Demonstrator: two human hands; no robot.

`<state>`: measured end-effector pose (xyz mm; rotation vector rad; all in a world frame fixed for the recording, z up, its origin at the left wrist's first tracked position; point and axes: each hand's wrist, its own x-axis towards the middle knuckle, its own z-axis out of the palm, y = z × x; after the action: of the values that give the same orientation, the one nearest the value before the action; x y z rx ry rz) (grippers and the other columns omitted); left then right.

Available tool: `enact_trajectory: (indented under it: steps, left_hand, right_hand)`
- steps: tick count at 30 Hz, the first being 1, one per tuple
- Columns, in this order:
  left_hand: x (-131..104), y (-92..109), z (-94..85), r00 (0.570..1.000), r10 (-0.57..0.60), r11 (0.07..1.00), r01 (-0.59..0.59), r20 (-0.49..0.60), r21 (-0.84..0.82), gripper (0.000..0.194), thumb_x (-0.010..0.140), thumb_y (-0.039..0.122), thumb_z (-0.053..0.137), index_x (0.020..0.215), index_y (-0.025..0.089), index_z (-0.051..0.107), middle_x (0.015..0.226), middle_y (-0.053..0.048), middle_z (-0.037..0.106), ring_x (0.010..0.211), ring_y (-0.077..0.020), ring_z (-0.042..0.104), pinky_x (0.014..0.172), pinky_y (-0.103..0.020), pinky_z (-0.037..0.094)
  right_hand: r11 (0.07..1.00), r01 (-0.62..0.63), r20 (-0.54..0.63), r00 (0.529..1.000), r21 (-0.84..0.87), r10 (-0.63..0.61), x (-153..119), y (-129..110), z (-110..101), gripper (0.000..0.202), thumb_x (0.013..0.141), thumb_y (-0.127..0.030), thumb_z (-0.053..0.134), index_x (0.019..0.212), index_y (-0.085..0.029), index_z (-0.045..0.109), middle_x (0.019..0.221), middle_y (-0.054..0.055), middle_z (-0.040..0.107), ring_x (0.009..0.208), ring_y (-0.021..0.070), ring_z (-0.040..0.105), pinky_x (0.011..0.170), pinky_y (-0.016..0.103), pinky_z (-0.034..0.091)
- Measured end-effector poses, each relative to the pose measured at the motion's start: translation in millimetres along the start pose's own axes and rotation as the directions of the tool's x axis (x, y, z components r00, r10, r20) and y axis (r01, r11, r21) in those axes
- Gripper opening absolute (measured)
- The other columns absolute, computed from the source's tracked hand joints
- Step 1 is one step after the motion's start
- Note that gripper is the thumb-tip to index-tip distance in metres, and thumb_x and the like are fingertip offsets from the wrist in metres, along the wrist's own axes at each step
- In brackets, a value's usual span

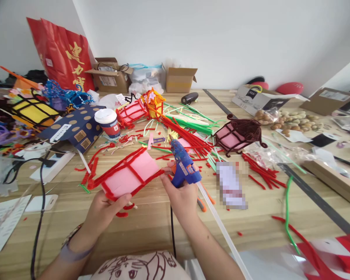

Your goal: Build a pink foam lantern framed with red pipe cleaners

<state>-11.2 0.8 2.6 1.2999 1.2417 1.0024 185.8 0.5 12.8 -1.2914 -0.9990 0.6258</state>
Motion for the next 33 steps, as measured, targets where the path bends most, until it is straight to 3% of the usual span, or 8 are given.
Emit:
enact_trajectory:
  steps: [5,11,17,20,23,27,30,33]
  left_hand:
    - [1.6,-5.2,-3.3,0.994,0.086,0.995,-0.089,0.065,0.044,0.023,0.077,0.038,0.069,0.073,0.016,0.072,0.062,-0.004,0.072,0.061,-0.0224,0.071,0.051,-0.028,0.058]
    - [-0.5,-1.5,1.1,0.980,0.175,0.983,-0.180,0.094,0.043,0.023,0.080,0.036,0.067,0.085,0.015,0.074,0.073,-0.006,0.076,0.071,-0.0236,0.073,0.063,-0.031,0.061]
    - [-4.5,3.2,4.7,0.983,0.163,0.986,-0.166,0.086,0.030,0.021,0.077,0.032,0.070,0.092,0.018,0.075,0.088,-0.006,0.079,0.082,-0.0242,0.073,0.076,-0.032,0.060]
    - [-4.0,1.6,2.9,0.996,0.083,0.996,-0.082,0.036,-0.029,0.018,0.074,0.035,0.073,0.080,0.018,0.075,0.072,-0.004,0.076,0.069,-0.0218,0.070,0.063,-0.029,0.058]
    - [0.5,-2.7,-1.8,1.000,-0.016,0.993,0.015,-0.007,-0.118,0.023,0.071,0.039,0.076,0.073,0.016,0.074,0.062,-0.003,0.071,0.057,-0.0196,0.066,0.051,-0.027,0.054]
    - [8.2,-7.8,-6.7,0.998,-0.044,0.966,0.034,-0.034,-0.257,0.029,0.067,0.040,0.079,0.082,0.015,0.076,0.075,-0.005,0.076,0.060,-0.0188,0.066,0.055,-0.029,0.057]
    - [11.4,-8.7,-6.3,0.998,-0.053,0.938,0.036,-0.040,-0.344,0.036,0.064,0.039,0.081,0.091,0.016,0.078,0.087,-0.007,0.078,0.066,-0.0199,0.068,0.056,-0.030,0.057]
    - [12.2,-7.9,-4.3,0.998,-0.043,0.929,0.020,-0.054,-0.369,0.035,0.062,0.038,0.082,0.088,0.016,0.078,0.087,-0.008,0.078,0.070,-0.0207,0.069,0.056,-0.028,0.057]
  right_hand:
    - [0.996,0.066,-0.047,0.997,-0.055,-0.068,-1.1,-0.4,0.4,0.024,0.071,-0.029,0.075,0.090,-0.021,0.064,0.085,0.004,0.071,0.074,0.0219,0.070,0.072,0.040,0.059]
    - [0.975,0.165,-0.158,0.969,-0.146,-0.188,-6.0,-6.1,8.0,0.022,0.071,-0.029,0.073,0.087,-0.022,0.059,0.083,0.003,0.068,0.078,0.0213,0.066,0.079,0.042,0.054]
    - [0.992,0.089,-0.197,0.975,-0.091,-0.105,-7.5,-10.6,10.4,0.022,0.072,-0.028,0.073,0.087,-0.023,0.058,0.087,0.003,0.069,0.071,0.0183,0.066,0.073,0.037,0.056]
    - [0.998,0.054,-0.115,0.992,-0.041,-0.059,-3.5,-6.4,2.9,0.025,0.070,-0.030,0.077,0.089,-0.022,0.062,0.087,0.004,0.070,0.071,0.0197,0.067,0.069,0.037,0.057]
    - [0.999,0.026,-0.008,1.000,0.025,-0.026,0.9,-1.2,-9.0,0.020,0.076,-0.035,0.075,0.088,-0.021,0.067,0.080,0.004,0.072,0.071,0.0209,0.068,0.068,0.036,0.057]
    - [0.969,-0.045,0.092,0.995,0.244,0.023,5.1,1.8,-25.0,0.023,0.079,-0.041,0.074,0.085,-0.020,0.068,0.070,0.003,0.070,0.063,0.0186,0.067,0.061,0.032,0.056]
    - [0.926,-0.135,0.232,0.971,0.352,0.053,7.2,2.5,-32.9,0.032,0.074,-0.049,0.076,0.076,-0.019,0.067,0.056,0.002,0.064,0.044,0.0139,0.056,0.039,0.023,0.044]
    - [0.902,-0.228,0.352,0.931,0.365,0.093,7.6,4.9,-35.9,0.039,0.070,-0.056,0.076,0.071,-0.018,0.066,0.048,0.000,0.058,0.034,0.0107,0.045,0.028,0.020,0.030]
